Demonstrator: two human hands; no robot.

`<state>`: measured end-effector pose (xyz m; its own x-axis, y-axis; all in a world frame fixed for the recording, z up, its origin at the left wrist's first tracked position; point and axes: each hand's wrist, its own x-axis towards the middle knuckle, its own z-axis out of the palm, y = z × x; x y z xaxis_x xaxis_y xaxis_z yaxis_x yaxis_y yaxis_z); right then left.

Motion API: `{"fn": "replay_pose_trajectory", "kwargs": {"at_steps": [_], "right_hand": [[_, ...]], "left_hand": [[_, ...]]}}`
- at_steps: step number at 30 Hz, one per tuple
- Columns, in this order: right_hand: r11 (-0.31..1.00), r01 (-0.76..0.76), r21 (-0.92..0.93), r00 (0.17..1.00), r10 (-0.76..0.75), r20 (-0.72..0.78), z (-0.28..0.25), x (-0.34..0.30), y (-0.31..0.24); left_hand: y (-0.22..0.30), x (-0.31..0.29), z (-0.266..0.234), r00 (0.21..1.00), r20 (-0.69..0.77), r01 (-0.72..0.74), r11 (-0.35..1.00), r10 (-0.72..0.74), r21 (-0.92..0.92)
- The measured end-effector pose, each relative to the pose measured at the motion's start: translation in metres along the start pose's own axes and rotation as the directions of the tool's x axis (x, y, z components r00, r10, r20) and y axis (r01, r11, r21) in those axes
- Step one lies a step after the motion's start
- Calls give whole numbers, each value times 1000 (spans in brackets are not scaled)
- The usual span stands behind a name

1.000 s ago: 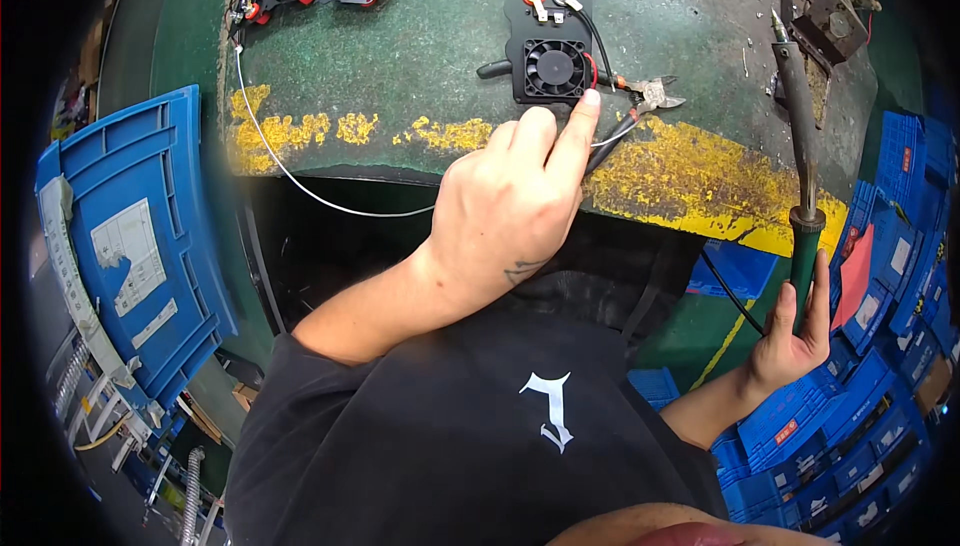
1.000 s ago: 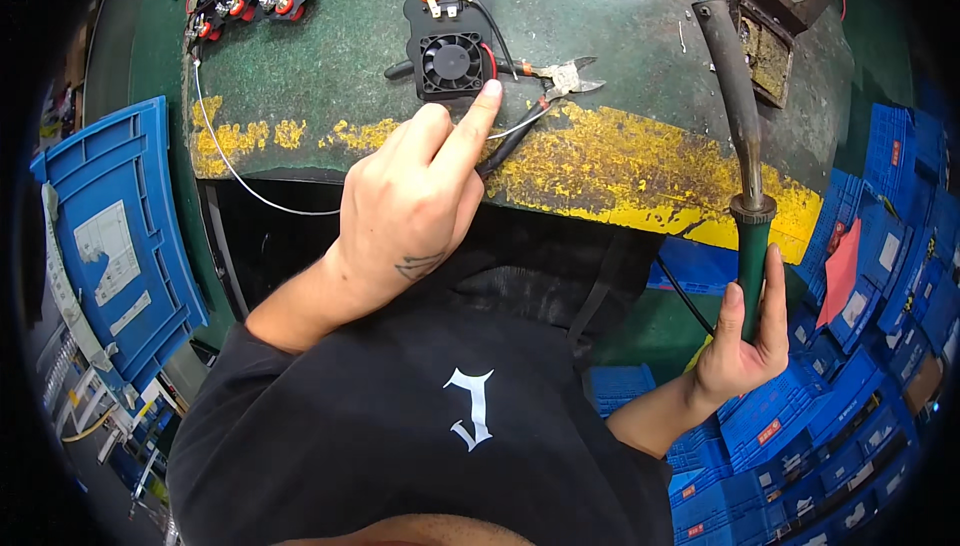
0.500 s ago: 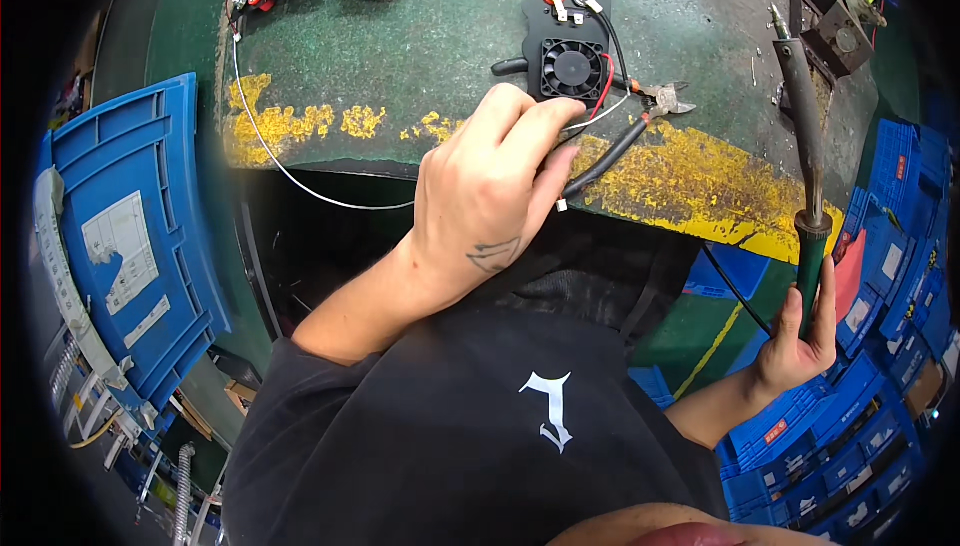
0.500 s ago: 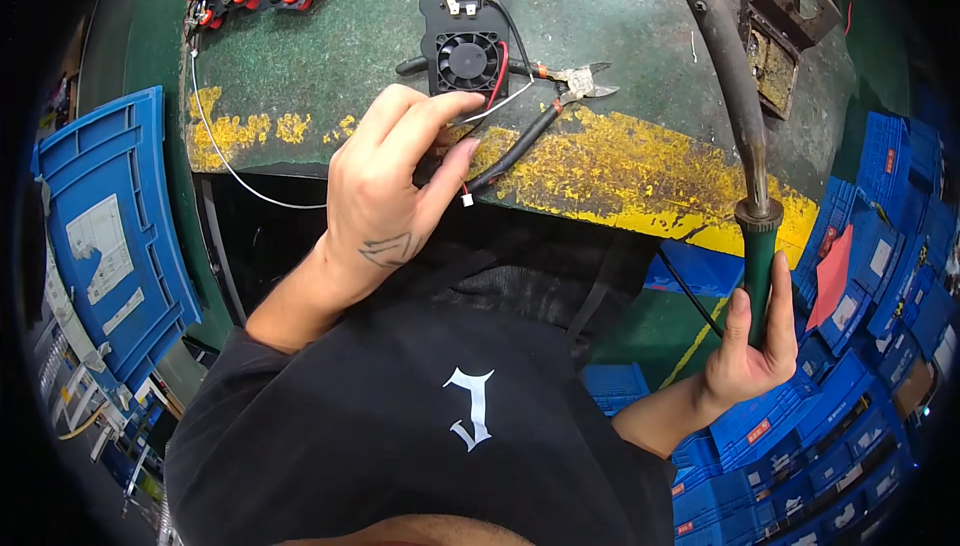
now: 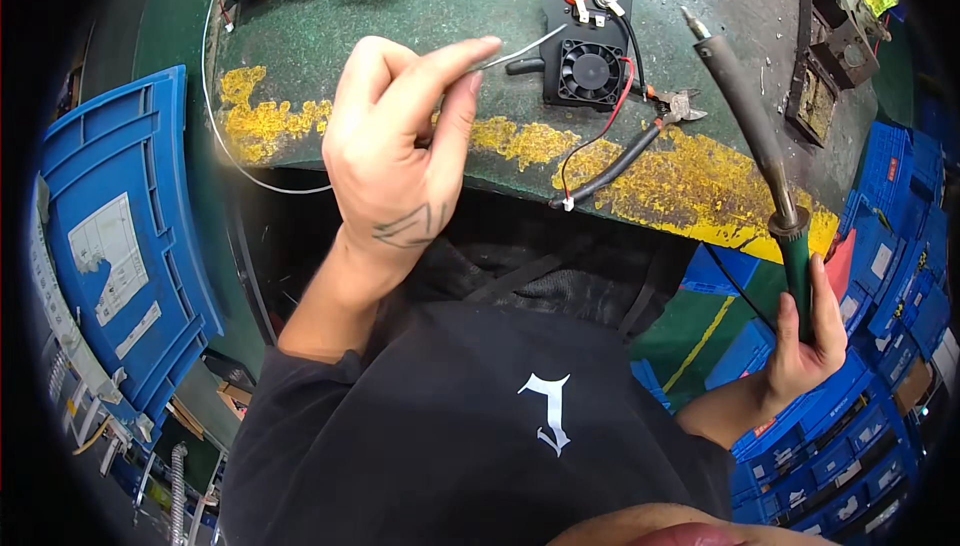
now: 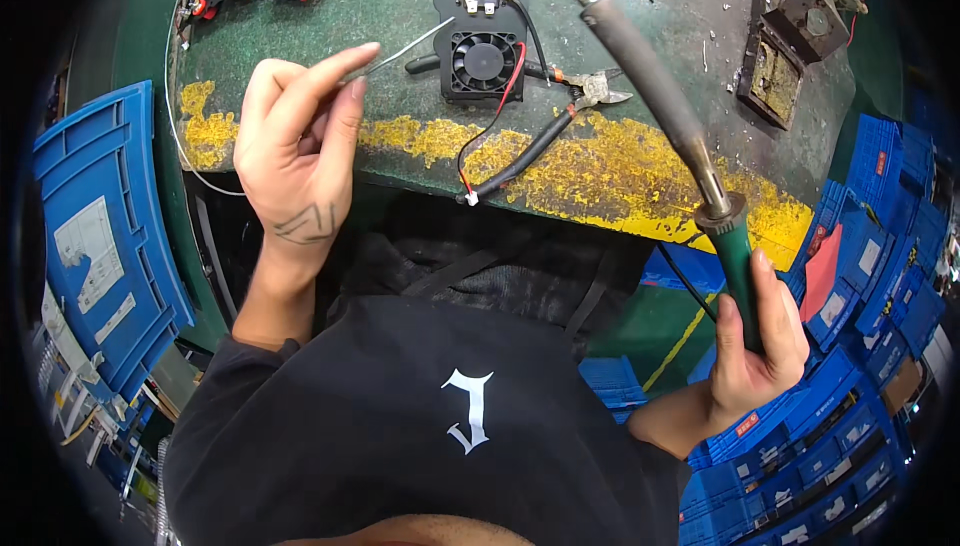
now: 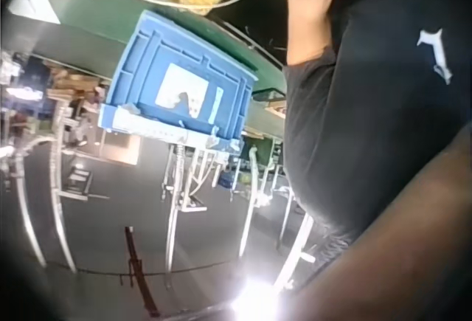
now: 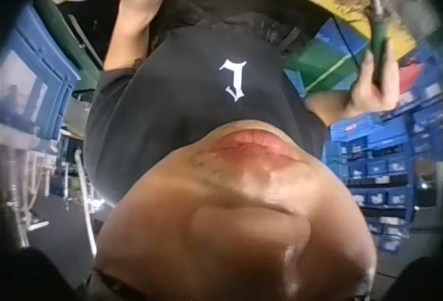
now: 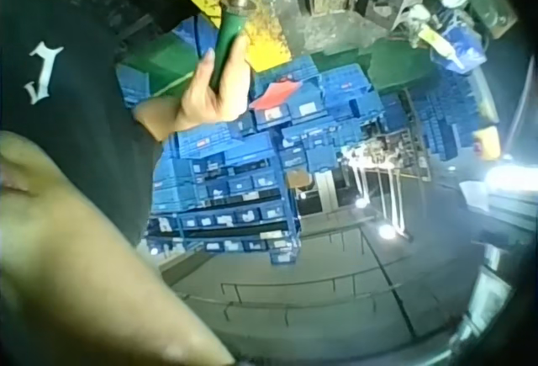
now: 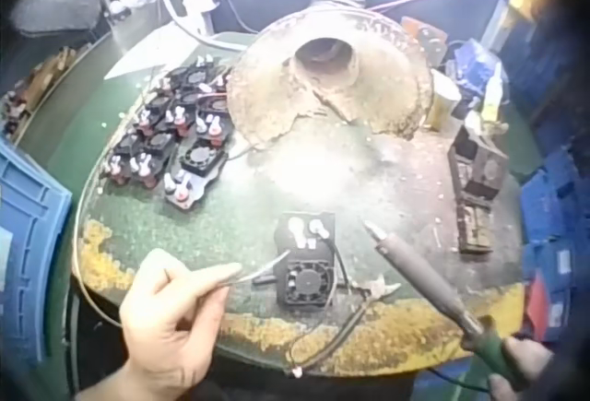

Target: Soldering wires to small cooling fans at an industrial workbench.

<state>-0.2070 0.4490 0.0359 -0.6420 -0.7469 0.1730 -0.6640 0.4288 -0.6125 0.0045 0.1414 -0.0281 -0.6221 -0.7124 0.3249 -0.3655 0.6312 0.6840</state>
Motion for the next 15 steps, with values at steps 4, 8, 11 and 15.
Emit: {"fn": "replay_pose_trajectory", "kwargs": {"at_steps": [4, 8, 11, 15], "right_hand": [[990, 142, -22, 968, -135, 210, -12, 26, -17], [980, 189, -60, 946, -166, 277, -14, 47, -22], [974, 219, -53, 930, -192, 314, -10, 60, -20], [979, 201, -22, 923, -182, 338, -7, 68, -15]], "left_hand": [[-8, 3, 2, 993, -66, -94, 995, 93, -13], [-6, 8, 2, 994, -78, -81, 996, 77, -46], [-7, 11, 4, 989, -91, -125, 991, 120, -48], [-10, 11, 8, 988, -80, -136, 987, 129, -87]]}}
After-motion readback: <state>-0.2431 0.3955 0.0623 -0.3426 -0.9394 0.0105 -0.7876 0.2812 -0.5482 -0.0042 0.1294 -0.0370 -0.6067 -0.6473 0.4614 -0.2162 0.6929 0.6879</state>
